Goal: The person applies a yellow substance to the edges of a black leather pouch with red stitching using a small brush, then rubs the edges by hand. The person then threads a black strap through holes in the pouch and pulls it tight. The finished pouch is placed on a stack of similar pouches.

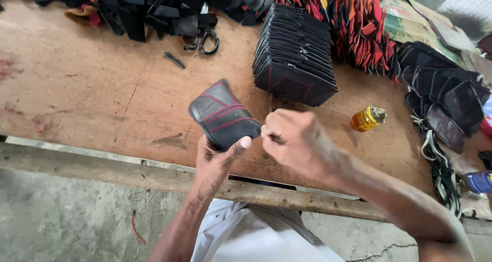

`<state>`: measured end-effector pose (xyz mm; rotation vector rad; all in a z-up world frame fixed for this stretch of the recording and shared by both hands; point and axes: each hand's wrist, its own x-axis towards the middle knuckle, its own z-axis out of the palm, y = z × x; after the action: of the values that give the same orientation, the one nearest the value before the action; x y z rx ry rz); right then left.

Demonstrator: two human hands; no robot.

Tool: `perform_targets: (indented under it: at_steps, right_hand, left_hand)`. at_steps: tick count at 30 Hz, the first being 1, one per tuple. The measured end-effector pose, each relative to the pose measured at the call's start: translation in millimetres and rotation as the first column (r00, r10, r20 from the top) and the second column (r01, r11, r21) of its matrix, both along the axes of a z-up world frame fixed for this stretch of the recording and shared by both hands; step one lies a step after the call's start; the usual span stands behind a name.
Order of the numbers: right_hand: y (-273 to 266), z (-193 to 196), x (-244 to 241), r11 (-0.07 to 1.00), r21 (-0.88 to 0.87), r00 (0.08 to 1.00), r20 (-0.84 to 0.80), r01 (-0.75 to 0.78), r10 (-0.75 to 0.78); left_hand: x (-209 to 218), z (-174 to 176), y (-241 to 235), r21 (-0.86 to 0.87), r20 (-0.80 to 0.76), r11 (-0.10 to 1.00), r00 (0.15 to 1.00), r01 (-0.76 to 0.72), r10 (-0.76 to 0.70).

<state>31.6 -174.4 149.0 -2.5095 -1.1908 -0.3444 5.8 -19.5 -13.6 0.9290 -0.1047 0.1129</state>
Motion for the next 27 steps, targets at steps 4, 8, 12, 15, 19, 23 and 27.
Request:
perform_targets:
  at_steps: [4, 8, 12, 15, 19, 23, 27]
  right_hand:
    - [-4.4, -5.2, 7.1, 0.958, 0.285, 0.917, -0.389, 0.032, 0.085]
    - [-16.2, -3.4, 11.7, 0.881, 0.461, 0.779, -0.590, 0.111, 0.210]
    - [-22.1, -13.1, 2.5, 0.906, 0.412, 0.797, -0.578, 0.098, 0.177]
    - [-23.0, -15.3, -2.4, 0.902, 0.427, 0.803, -0.559, 0.065, 0.207]
    - [-22.4, -21.9, -1.9, 0.871, 0.480, 0.768, -0.594, 0.099, 0.240]
    - [-25.8, -37.6, 4.3, 0.827, 0.546, 0.741, -0.610, 0.136, 0.280]
    - [-33.9, -54.2, 10.0, 0.797, 0.592, 0.760, -0.570, 0.118, 0.311]
  left_hand:
    - [2.6, 3.3, 4.3, -0.422, 0.056, 0.891, 0.986, 0.166, -0.157]
    - [8.9, 4.7, 4.9, -0.617, 0.074, 0.729, 0.944, 0.296, -0.320]
    - [7.7, 1.4, 2.2, -0.629, 0.023, 0.729, 0.943, 0.271, -0.331]
    - [5.6, 1.9, -0.5, -0.621, 0.015, 0.736, 0.944, 0.268, -0.331]
    - [1.7, 8.0, -8.0, -0.547, 0.018, 0.815, 0.976, 0.192, -0.217]
    - [-2.0, 11.7, -15.5, -0.484, 0.042, 0.867, 0.992, 0.123, -0.117]
    - [-1.6, 10.4, -21.6, -0.467, 0.039, 0.883, 0.998, 0.052, -0.039]
